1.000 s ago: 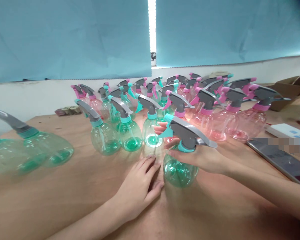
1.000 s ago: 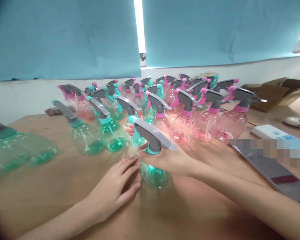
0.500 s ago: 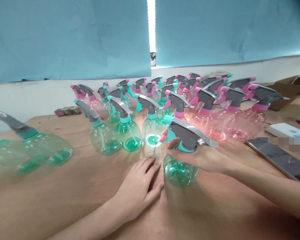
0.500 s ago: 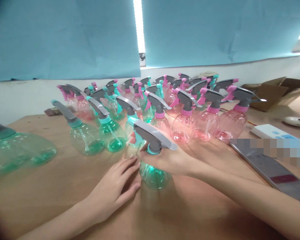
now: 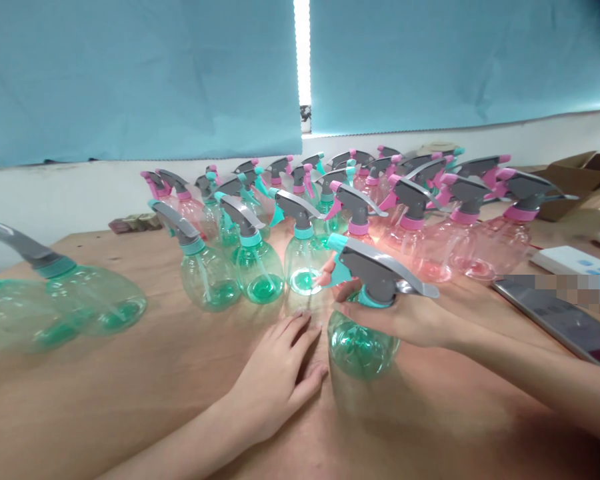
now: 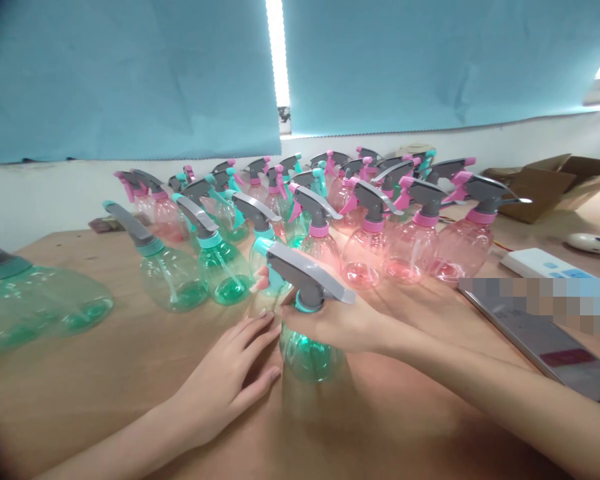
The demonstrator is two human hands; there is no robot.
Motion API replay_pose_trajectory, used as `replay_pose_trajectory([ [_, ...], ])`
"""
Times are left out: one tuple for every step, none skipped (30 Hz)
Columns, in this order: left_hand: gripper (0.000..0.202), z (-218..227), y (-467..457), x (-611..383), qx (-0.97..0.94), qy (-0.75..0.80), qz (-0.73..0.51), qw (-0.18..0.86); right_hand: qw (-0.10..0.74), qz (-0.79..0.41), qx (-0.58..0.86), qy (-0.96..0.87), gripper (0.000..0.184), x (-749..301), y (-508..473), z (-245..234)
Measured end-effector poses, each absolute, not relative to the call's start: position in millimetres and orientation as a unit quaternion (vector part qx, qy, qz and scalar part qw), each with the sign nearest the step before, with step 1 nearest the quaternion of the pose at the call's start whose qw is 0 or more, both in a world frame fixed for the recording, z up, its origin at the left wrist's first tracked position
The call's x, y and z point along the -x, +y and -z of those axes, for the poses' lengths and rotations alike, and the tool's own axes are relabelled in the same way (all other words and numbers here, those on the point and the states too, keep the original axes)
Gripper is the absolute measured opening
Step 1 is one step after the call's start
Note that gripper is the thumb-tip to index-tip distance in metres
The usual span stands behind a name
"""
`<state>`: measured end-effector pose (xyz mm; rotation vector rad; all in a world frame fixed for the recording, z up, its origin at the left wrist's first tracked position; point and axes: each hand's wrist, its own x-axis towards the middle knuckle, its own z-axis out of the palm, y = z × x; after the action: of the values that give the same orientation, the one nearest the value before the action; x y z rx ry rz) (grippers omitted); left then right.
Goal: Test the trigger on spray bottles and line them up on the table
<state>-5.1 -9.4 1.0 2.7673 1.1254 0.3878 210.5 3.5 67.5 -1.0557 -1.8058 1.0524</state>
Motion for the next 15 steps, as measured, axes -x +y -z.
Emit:
replay_pose_trajectory([
  [0.044, -1.0, -9.6, 5.2, -0.917, 0.372, -0.128, 0.065, 0.396, -0.418, 0.401, -0.712, 0.008, -210.2, 3.7, -67.6],
  [0.043, -1.0, -9.7, 5.4, -0.917, 0.372, -0.127, 0.066, 0.403, -0.421, 0.392, -0.712, 0.010, -209.9, 3.8, -67.4],
  [0.043, -1.0, -9.9, 5.6, -0.918, 0.371, -0.126, 0.066, 0.407, -0.422, 0.393, -0.709, 0.011, -209.5, 3.9, -67.0],
  [0.043, -0.9, -10.0, 5.8, -0.918, 0.371, -0.125, 0.066, 0.407, -0.421, 0.399, -0.706, 0.012, -209.3, 4.0, -66.4],
  [0.043, -0.8, -10.1, 6.0, -0.918, 0.372, -0.124, 0.066, 0.407, -0.418, 0.406, -0.703, 0.012, -209.0, 4.1, -65.8],
  [0.043, -0.6, -10.2, 6.2, -0.917, 0.372, -0.125, 0.065, 0.408, -0.415, 0.410, -0.703, 0.012, -208.9, 4.1, -65.2],
  [0.043, -0.4, -10.2, 6.4, -0.917, 0.372, -0.126, 0.064, 0.411, -0.412, 0.409, -0.703, 0.011, -208.8, 4.1, -64.6],
  [0.043, -0.1, -10.1, 6.5, -0.918, 0.371, -0.127, 0.064, 0.411, -0.414, 0.405, -0.704, 0.010, -208.7, 4.0, -64.0],
  [0.043, 0.2, -10.0, 6.7, -0.918, 0.371, -0.128, 0.064, 0.411, -0.418, 0.400, -0.705, 0.009, -208.7, 4.0, -63.5],
  [0.043, 0.5, -9.8, 6.7, -0.918, 0.370, -0.129, 0.064, 0.412, -0.423, 0.398, -0.703, 0.009, -208.7, 4.0, -62.9],
  [0.043, 0.7, -9.6, 6.7, -0.918, 0.368, -0.129, 0.064, 0.412, -0.427, 0.399, -0.699, 0.011, -208.6, 4.0, -62.4],
  [0.044, 1.0, -9.5, 6.7, -0.919, 0.367, -0.130, 0.063, 0.413, -0.428, 0.402, -0.696, 0.015, -208.5, 4.0, -61.9],
  [0.044, 1.1, -9.4, 6.6, -0.919, 0.366, -0.131, 0.063, 0.416, -0.428, 0.404, -0.694, 0.020, -208.4, 4.0, -61.4],
  [0.043, 1.2, -9.4, 6.5, -0.919, 0.365, -0.133, 0.063, 0.421, -0.424, 0.403, -0.693, 0.025, -208.2, 4.1, -61.1],
  [0.043, 1.1, -9.4, 6.4, -0.919, 0.365, -0.135, 0.063, 0.427, -0.418, 0.399, -0.695, 0.029, -207.9, 4.3, -61.0],
])
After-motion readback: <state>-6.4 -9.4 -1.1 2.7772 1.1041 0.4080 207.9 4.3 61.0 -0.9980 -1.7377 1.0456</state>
